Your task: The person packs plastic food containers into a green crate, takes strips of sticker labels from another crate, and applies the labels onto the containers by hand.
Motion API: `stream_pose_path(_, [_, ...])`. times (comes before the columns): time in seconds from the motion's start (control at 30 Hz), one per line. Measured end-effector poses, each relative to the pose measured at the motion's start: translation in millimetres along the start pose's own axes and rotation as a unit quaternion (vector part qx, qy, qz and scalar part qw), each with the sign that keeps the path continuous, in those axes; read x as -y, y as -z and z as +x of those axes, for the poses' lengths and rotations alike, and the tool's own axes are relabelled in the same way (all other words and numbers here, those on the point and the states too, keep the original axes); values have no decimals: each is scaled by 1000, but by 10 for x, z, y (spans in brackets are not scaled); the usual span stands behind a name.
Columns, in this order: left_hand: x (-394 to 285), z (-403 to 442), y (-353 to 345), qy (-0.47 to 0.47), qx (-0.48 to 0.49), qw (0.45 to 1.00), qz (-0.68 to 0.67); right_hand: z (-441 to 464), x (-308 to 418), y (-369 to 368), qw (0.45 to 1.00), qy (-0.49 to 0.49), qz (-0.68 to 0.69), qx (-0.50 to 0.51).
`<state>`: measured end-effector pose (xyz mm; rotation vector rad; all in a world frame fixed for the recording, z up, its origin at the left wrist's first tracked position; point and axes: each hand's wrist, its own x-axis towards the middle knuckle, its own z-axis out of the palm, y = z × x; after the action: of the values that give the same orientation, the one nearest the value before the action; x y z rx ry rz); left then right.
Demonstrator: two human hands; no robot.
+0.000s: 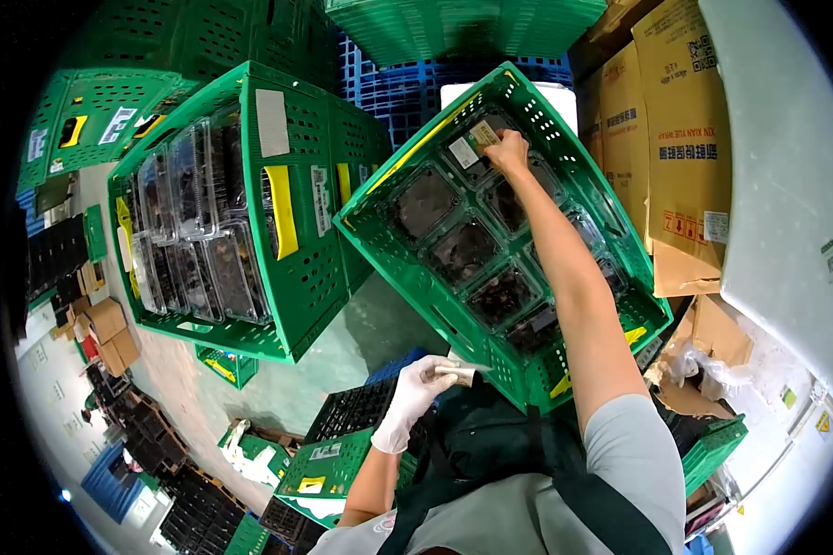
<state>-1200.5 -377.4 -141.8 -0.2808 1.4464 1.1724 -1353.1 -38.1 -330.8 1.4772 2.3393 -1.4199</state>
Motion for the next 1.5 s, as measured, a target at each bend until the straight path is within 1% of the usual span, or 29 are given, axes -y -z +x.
stream_pose_path(0.07, [29,23,23,13,-5,1000,-17,95,-60,-32,999,-14,-13,27])
stream_pose_path(0.13, [46,43,30,-115,-42,989,80,173,-160,-91,999,-35,-15,21])
stream_pose_path(0.17, [-22,37,11,-124,-64,985,101,231,-238,-146,999,-37,-15,20])
stream_pose_path(0.2, [-43,42,14,-204,-91,954,201,282,-314,-208,998,7,-61,10])
stream_pose_path(0.27, [-154,26,-9,-245,-105,941,209,295,-368,-235,993,47,-104,0])
stream_pose_path(0.3, [-138,43,1,-245,-104,940,212,220,-289,-197,990,44,-136,3])
stream_pose_path(0.37, [-111,68,15,-222,-29,975,4,152,-193,-196,977,46,-209,11])
stream_pose_path(0.4, [-129,70,10,-221,-27,975,8,150,-151,-206,977,43,-207,8])
stream_pose_path(0.47, [-198,54,-48,-89,-24,983,-160,156,-57,-187,937,64,-337,60])
stream_pose_path(0.53, [-293,71,-129,-80,-112,980,-144,188,-162,-175,907,142,-395,-37])
stream_pose_path(0.63, [-357,155,-93,-70,-154,980,-107,30,-159,29,919,204,-335,-39])
stream_pose_path(0.67, [-480,174,-108,-39,-182,980,-66,-265,-53,183,953,214,-215,24])
stream_pose_path(0.7, [-453,260,-97,-68,-191,977,-60,-554,-6,286,955,215,-130,156])
stream_pose_path(0.73, [-420,346,-92,-95,-200,974,-54,-930,196,466,930,75,-16,359])
stream_pose_path(0.77, [-518,391,-120,-115,-231,965,40,-1264,218,577,862,40,100,496])
stream_pose_path(0.8, [-616,448,-216,-109,-236,966,-11,-1550,225,685,799,72,122,585])
stream_pose_path(0.83, [-628,526,-211,-127,-231,964,19,-1791,172,731,787,90,113,601])
stream_pose_path(0.87, [-621,592,-203,-144,-227,962,50,-1976,231,825,795,79,106,592])
stream_pose_path(0.93, [-668,625,-228,-93,-182,979,-14,-2068,161,890,849,44,132,510])
stream_pose_path(1.0, [-757,604,-279,-108,-156,981,44,-1967,53,931,866,21,141,480])
stream_pose_path(1.03, [-717,607,-247,-124,-148,975,107,-1836,-56,914,901,48,101,420])
stream_pose_path(1.13, [-624,596,-154,-62,-133,986,83,-1279,-458,814,975,96,-53,195])
stream_pose_path(1.17, [-610,564,-117,-70,-134,983,105,-1089,-642,767,983,85,-82,144])
stream_pose_path(1.2, [-664,504,-112,-20,-130,989,70,-921,-825,712,987,73,-110,93])
stream_pose_path(1.27, [-485,530,4,-54,-129,974,178,-681,-1013,644,989,61,-118,66])
stream_pose_path(1.3, [-423,517,9,-154,-96,963,201,-626,-1020,646,986,17,-145,79])
stream_pose_path(1.4, [-395,509,-70,-96,-42,988,117,-513,-1061,542,988,23,-143,51])
stream_pose_path(1.43, [-417,484,-166,21,-32,999,7,-480,-1103,485,980,69,-183,26])
stream_pose_path(1.5, [-471,492,-357,-35,-46,998,40,-453,-1080,420,964,64,-255,26])
